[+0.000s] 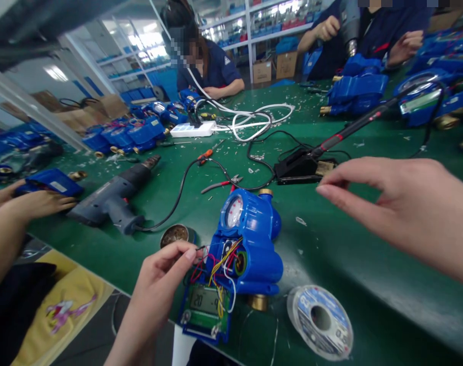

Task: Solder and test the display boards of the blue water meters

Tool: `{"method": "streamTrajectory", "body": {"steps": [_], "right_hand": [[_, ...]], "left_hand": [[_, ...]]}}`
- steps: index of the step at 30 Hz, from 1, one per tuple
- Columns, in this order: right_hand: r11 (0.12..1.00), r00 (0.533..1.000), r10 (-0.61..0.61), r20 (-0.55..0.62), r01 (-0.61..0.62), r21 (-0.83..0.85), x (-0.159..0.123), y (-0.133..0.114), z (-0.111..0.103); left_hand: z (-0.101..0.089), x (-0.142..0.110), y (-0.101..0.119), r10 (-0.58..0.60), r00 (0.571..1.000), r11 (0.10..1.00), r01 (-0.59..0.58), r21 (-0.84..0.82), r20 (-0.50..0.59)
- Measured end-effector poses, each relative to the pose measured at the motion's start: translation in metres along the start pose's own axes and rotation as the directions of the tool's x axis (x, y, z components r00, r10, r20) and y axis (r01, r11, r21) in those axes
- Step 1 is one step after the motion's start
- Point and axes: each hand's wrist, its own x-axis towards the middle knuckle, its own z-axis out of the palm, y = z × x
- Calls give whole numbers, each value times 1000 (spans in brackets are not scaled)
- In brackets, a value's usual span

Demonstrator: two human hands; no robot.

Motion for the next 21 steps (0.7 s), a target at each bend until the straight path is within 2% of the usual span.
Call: {"method": "streamTrajectory", "body": {"steps": [2,4,7,10,13,16,19,21], "right_hand": [[979,979,-203,-27,203,22,2,-46,3],[934,938,-346,-5,345,89,8,-76,12],[851,865,-500,42,482,208,16,-100,28],[749,751,-654,93,627,214,20,-121,42],[668,633,-739,229,733,129,21,-146,58],[584,552,-801,231,805,102,24,-162,72],[561,527,-822,218,815,147,30,-164,78],[565,512,-816,268,804,185,33,-162,76]], "left_hand": [[0,0,0,9,1000,1000,-9,-6,0],[0,-1,1,22,1000,1000,-22,-1,-2],[0,-2,0,19,1000,1000,-19,-15,-12],[2,-3,-4,42,998,998,-43,-35,-42],[3,-3,-8,87,993,996,-88,-16,-81],[4,-3,-10,74,991,997,-76,-19,-108],[5,-5,-8,-5,995,996,-3,-90,-97],[5,-6,-6,-44,995,991,32,-128,-91]]}}
